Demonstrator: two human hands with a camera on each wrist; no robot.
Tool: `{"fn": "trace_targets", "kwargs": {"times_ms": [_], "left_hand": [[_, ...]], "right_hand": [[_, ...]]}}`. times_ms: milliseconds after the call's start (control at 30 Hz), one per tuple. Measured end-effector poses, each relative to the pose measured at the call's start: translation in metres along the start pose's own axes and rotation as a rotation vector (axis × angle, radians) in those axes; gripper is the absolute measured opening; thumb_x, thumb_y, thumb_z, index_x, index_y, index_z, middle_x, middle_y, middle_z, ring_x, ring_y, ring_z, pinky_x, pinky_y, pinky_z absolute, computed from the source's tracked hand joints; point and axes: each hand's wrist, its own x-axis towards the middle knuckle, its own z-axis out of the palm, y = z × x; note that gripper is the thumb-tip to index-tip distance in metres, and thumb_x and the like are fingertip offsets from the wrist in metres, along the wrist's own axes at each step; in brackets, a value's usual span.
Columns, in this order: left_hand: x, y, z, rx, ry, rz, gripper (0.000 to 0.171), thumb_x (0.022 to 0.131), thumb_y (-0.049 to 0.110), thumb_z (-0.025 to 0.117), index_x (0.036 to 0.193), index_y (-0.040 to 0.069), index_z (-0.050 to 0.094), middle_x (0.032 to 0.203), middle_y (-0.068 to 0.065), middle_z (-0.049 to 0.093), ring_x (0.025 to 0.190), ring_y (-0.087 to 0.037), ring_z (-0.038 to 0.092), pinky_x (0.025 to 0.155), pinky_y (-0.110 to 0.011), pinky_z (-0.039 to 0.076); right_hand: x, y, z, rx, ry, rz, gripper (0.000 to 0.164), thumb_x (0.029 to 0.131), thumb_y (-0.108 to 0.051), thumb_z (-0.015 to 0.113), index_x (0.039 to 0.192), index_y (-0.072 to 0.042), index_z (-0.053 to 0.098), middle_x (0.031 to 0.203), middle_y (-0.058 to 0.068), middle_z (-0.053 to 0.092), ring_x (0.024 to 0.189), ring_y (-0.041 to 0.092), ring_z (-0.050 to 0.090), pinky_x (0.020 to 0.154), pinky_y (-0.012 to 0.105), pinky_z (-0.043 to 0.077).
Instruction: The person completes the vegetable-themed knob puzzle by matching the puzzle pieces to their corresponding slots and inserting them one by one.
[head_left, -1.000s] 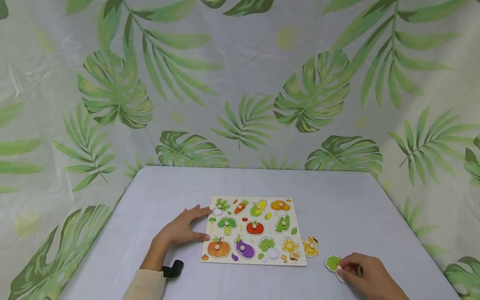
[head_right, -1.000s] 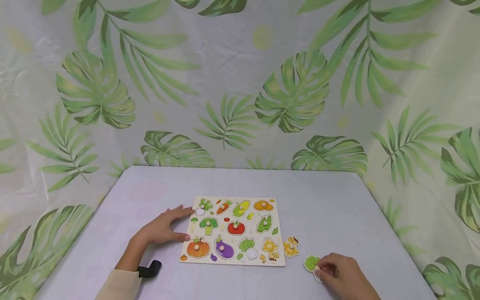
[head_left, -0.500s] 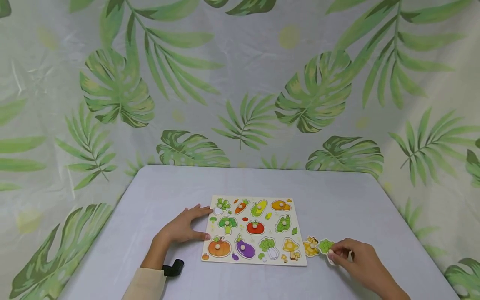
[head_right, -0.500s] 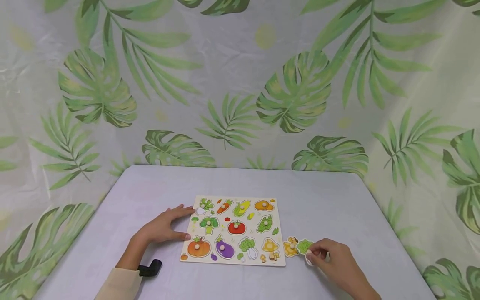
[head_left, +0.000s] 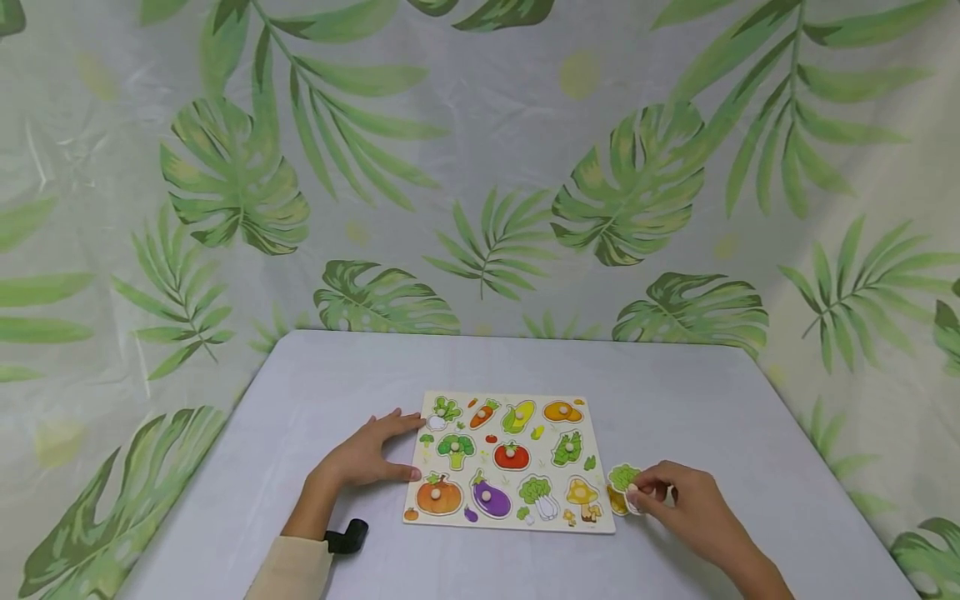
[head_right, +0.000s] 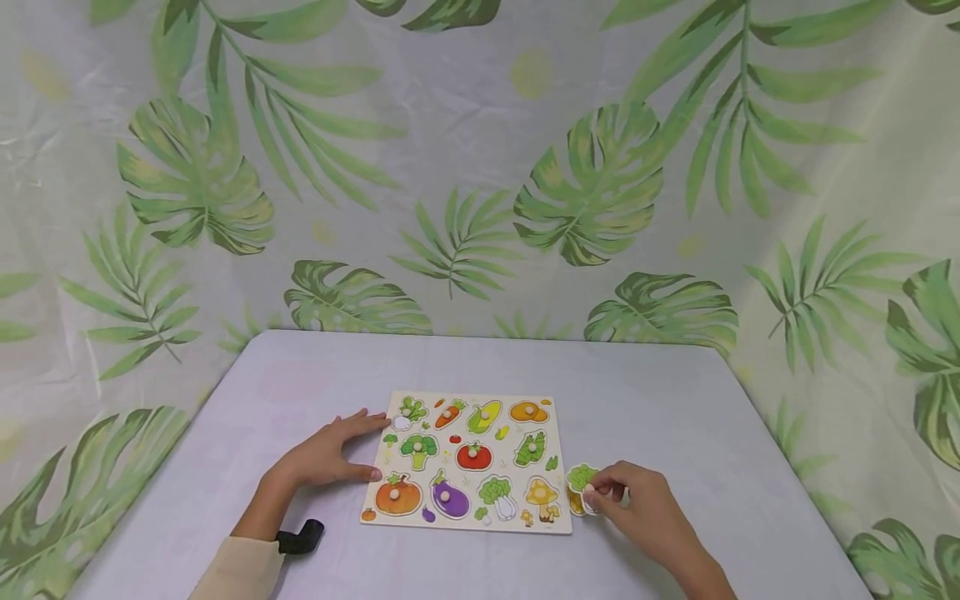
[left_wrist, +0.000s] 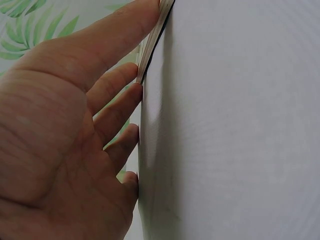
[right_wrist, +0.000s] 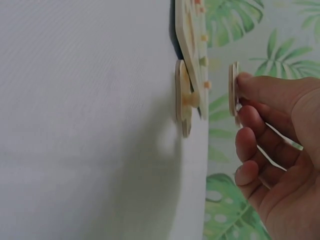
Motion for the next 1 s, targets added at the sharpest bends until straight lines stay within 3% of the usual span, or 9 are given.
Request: {"fn": "trace_targets", "kwargs": {"times_ms": [533, 1000], "left_hand": [[-0.002, 0.001, 0.000, -0.006, -0.002, 0.005, 0.086, 0.076, 0.050, 0.088, 0.152, 0.027, 0.053, 0.163, 0.000, 0.044, 0.159, -0.032, 0.023, 0.131, -0.059, 0.009], [-0.003, 0.003, -0.002, -0.008, -0.005, 0.003, 0.087, 0.077, 0.051, 0.087, 0.153, 0.026, 0.052, 0.164, -0.003, 0.042, 0.159, -0.035, 0.022, 0.130, -0.061, 0.009]], "right_hand": [[0.015, -0.017, 0.011, 0.032, -0.042, -0.013, 0.010, 0.086, -0.024, 0.085, 0.092, -0.023, 0.077, 0.075, -0.017, 0.059, 0.072, 0.002, 0.051, 0.060, 0.019, 0.043], [0.024, -0.034, 0.027, 0.117, -0.090, -0.016, 0.010, 0.086, -0.023, 0.084, 0.093, -0.026, 0.077, 0.080, -0.016, 0.064, 0.073, 0.004, 0.055, 0.060, 0.019, 0.048]]}}
